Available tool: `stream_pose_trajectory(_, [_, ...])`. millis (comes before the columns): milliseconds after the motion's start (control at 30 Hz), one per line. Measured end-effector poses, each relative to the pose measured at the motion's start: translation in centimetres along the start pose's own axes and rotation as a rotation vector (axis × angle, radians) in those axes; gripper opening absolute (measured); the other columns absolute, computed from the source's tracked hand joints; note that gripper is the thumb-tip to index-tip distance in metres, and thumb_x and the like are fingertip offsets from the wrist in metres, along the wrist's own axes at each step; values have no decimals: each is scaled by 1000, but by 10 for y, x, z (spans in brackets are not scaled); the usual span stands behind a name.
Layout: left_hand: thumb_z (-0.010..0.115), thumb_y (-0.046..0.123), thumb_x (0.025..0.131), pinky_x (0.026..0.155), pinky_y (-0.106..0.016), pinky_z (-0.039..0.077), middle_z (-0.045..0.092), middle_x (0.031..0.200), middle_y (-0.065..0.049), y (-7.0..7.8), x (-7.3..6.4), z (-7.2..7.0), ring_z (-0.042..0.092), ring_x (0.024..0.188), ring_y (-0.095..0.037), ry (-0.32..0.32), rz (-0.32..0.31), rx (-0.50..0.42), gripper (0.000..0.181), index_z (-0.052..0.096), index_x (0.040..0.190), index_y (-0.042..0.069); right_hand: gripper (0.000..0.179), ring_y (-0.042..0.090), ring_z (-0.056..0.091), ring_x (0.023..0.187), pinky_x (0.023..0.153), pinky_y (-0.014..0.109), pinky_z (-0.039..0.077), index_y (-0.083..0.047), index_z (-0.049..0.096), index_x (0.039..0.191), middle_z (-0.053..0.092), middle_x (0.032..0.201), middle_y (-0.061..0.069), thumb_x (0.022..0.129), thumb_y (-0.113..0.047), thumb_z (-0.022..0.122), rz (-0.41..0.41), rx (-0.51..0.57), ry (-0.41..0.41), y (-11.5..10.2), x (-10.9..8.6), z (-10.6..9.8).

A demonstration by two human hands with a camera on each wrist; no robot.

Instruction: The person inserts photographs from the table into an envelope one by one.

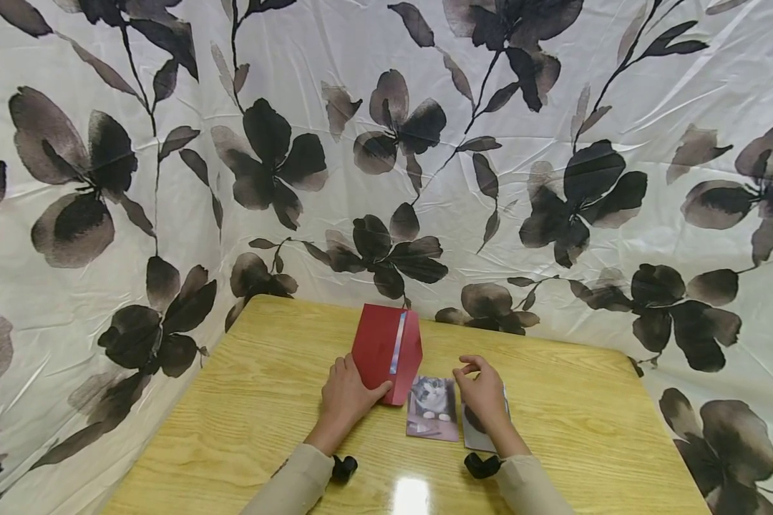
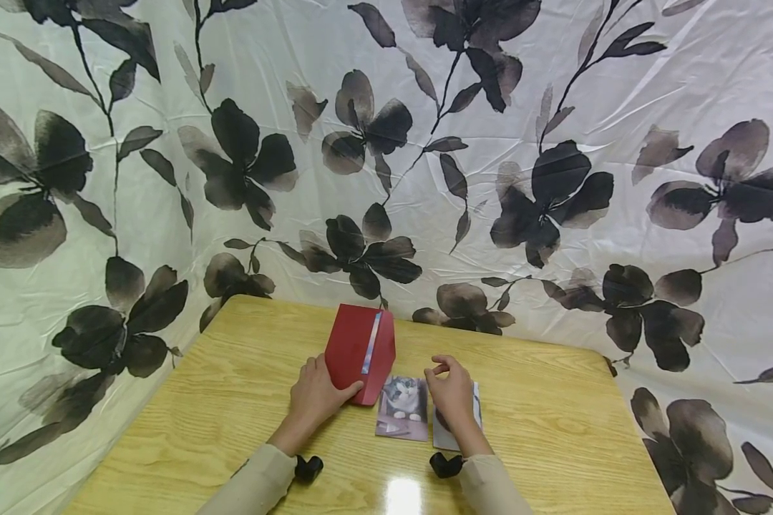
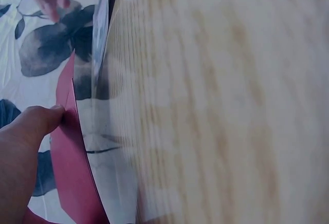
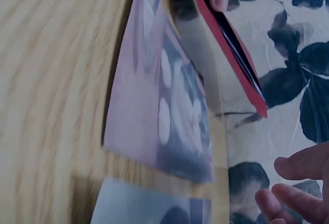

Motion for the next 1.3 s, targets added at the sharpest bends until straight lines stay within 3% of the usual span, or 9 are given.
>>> stream_pose_trajectory(333, [89,67,75,77,-51,61,58,112,-18,-1,1,2,58,100,-30,-2,1,6,107,51,140,-8,39,32,68,92,80,50,52,-4,71,132,74,102,9,98,-20,79,14,-126,35,17,-13,-26])
stream_pose_trajectory(567, [89,66,74,76,-50,61,58,111,-18,-1,1,2,58,99,-30,3,11,7,105,51,138,-8,44,42,64,111,93,62,46,-1,69,134,73,113,16,97,-23,79,31,-157,19,29,-26,-42])
stream_pose_trajectory(1100, [90,65,75,77,-51,60,58,110,-17,-3,1,1,58,98,-30,8,9,-10,103,52,139,-7,56,41,64,102,87,61,47,5,68,128,69,103,18,89,-30,87,26,-338,21,53,-50,-64])
stream_pose_trajectory(1300, [90,64,76,77,-50,60,58,111,-17,-2,0,0,58,99,-30,4,9,-6,104,51,140,-8,61,39,64,99,86,60,48,5,68,123,69,101,17,86,-38,90,71,-362,-1,59,-57,-68])
Point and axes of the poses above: each hand's wrist, its own x-axis towards the middle knuckle, its own z-axis out of the palm, y = z × x, the point moved 8 cm from there along x, towards the middle knuckle
